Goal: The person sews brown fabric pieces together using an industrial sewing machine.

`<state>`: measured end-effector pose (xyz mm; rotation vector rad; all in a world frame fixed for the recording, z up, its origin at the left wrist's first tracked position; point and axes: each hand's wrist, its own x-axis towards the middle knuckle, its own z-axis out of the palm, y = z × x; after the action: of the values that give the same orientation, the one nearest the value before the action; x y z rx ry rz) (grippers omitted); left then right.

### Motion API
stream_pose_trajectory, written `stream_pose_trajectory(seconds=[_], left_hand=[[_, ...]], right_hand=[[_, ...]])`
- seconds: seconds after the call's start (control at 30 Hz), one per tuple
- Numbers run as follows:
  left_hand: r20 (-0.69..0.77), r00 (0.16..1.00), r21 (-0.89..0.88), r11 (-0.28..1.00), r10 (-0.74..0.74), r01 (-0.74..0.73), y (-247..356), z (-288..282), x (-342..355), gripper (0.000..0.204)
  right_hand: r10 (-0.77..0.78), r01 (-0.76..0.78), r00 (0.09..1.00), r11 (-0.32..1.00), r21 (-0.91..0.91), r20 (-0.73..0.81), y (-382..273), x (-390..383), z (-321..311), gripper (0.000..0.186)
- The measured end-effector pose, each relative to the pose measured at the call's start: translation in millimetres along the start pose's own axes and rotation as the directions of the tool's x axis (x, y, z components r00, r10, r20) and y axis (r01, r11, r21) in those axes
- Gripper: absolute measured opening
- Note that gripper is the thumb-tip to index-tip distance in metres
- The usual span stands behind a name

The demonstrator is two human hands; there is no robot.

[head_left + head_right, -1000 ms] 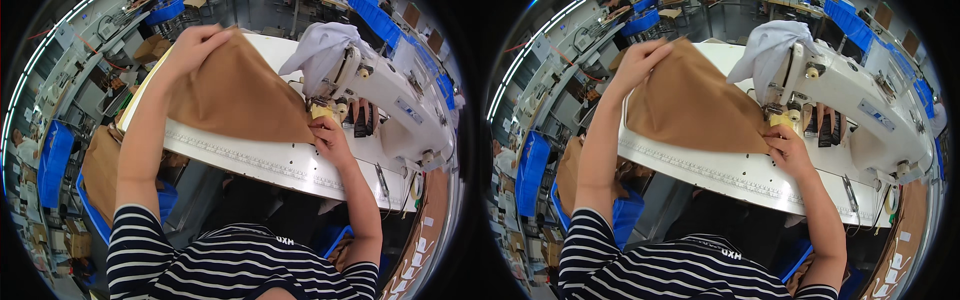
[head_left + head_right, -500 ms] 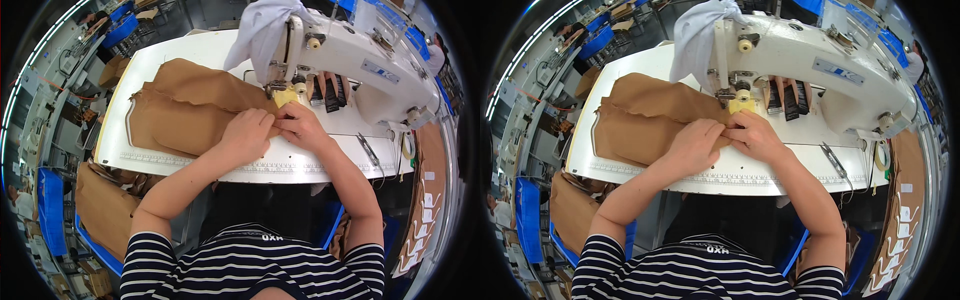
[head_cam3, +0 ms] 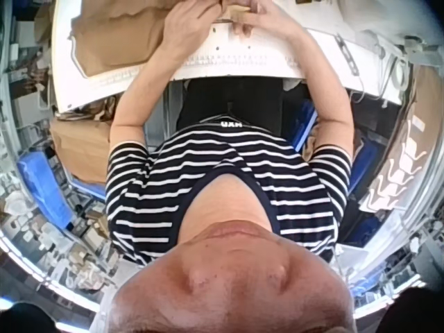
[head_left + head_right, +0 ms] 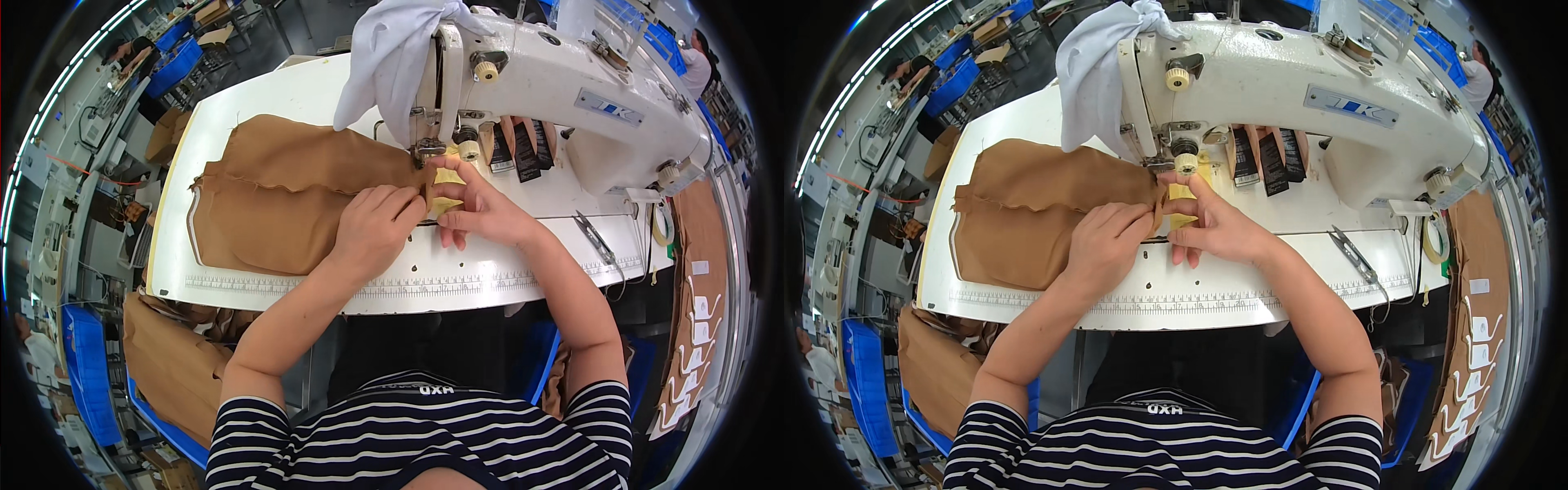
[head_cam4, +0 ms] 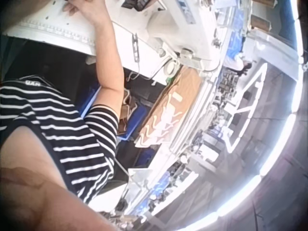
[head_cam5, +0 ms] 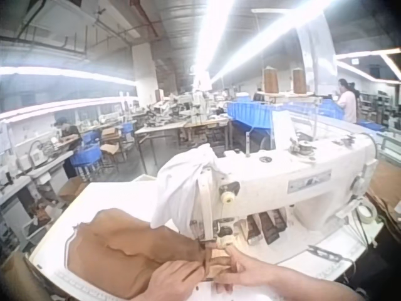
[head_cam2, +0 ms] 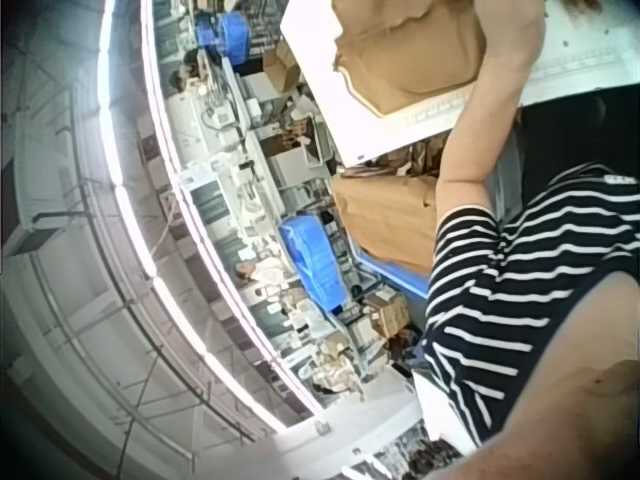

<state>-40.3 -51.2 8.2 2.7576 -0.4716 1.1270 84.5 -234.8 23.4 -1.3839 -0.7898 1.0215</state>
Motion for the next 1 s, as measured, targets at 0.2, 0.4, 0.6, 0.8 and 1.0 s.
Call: stream_pose_trajectory(seconds=[0.2,0.4,0.6,0.8,1.0], left_hand=[[-0.031,0.999,-0.091,0.995,-0.038,0.035,-3.9,-1.6,4.6,0.025],[0.252,0.968,-0.272,0.959,-0.010,0.081,-6.0,-6.9,-1.4,0.021],[0.375,0.898,-0.422,0.821,-0.229,0.385,-6.1,-16.7,3.9,0.026],[0.363,0.856,-0.445,0.739,-0.368,0.506,-14.0,-2.4,3.2,0.023],[0.422,0.877,-0.413,0.812,-0.231,0.413,-12.2,-8.3,13.0,0.018]], right_hand=[[0.012,-0.056,0.987,0.960,0.274,0.161,-7.1,-1.6,2.0,0.087],[-0.155,0.077,0.976,0.901,-0.427,-0.151,5.7,0.2,-2.2,0.064],[-0.610,0.382,0.784,0.326,-0.865,0.116,11.7,-1.1,-10.5,0.031],[-0.529,0.366,0.839,0.381,-0.849,0.124,12.5,-2.5,-14.0,0.028],[-0.532,0.443,0.812,0.298,-0.845,0.239,15.4,1.0,-5.3,0.028]])
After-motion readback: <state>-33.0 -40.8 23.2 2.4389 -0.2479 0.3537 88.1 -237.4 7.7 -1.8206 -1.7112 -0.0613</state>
